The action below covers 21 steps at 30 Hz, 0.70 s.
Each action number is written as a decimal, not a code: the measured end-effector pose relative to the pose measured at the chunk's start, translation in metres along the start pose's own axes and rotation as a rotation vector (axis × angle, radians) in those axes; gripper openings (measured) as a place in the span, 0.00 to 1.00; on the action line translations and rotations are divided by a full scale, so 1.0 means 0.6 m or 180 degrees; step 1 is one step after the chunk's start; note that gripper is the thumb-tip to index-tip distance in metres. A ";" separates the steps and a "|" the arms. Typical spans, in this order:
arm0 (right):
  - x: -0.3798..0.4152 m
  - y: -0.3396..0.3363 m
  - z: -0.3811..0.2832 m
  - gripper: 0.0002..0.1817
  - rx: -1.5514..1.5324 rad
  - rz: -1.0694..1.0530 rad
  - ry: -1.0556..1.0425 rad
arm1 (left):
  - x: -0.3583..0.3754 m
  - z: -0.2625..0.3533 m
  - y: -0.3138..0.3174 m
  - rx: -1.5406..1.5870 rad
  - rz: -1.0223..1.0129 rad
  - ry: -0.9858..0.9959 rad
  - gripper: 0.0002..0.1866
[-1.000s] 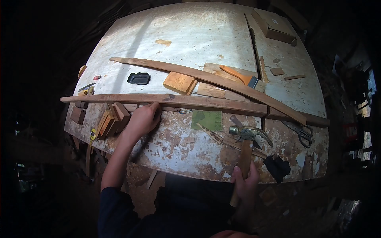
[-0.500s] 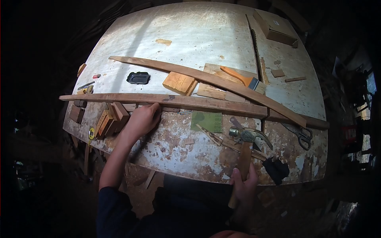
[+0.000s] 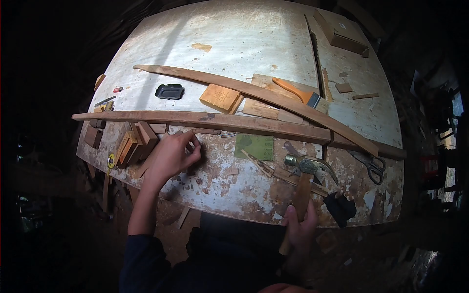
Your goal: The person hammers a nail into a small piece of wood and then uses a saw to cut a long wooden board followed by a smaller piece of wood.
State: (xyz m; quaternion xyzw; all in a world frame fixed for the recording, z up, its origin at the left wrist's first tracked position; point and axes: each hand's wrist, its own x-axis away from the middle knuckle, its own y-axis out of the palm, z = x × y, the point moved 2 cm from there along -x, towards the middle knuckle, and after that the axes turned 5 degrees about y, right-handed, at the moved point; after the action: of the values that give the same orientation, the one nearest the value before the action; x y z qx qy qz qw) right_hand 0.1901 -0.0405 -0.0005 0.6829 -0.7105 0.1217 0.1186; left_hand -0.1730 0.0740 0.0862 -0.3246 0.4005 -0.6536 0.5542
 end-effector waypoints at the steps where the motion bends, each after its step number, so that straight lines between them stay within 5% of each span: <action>1: 0.001 0.001 0.001 0.23 -0.0046 0.0018 -0.0011 | 0.014 0.009 0.002 0.0185 0.0090 -0.0038 0.08; 5: -0.002 0.004 0.005 0.23 -0.0095 0.0078 -0.0044 | 0.062 0.012 0.069 0.1046 0.1042 0.0340 0.05; 9: -0.001 0.006 0.007 0.24 -0.0159 0.0099 -0.0066 | 0.077 0.034 0.137 0.1992 0.1507 -0.0191 0.09; 11: -0.001 0.009 0.000 0.23 -0.0074 0.0159 -0.0027 | 0.077 0.032 0.150 0.1623 0.1381 0.0328 0.10; 21: 0.000 0.015 -0.001 0.23 -0.0040 0.0355 -0.0041 | 0.075 0.050 0.173 0.1676 0.1418 0.0415 0.08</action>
State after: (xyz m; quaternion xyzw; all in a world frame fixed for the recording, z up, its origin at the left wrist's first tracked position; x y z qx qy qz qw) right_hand 0.1809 -0.0401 0.0000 0.6422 -0.7490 0.1192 0.1113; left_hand -0.1065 0.0182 0.0077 -0.0328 0.3137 -0.6169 0.7211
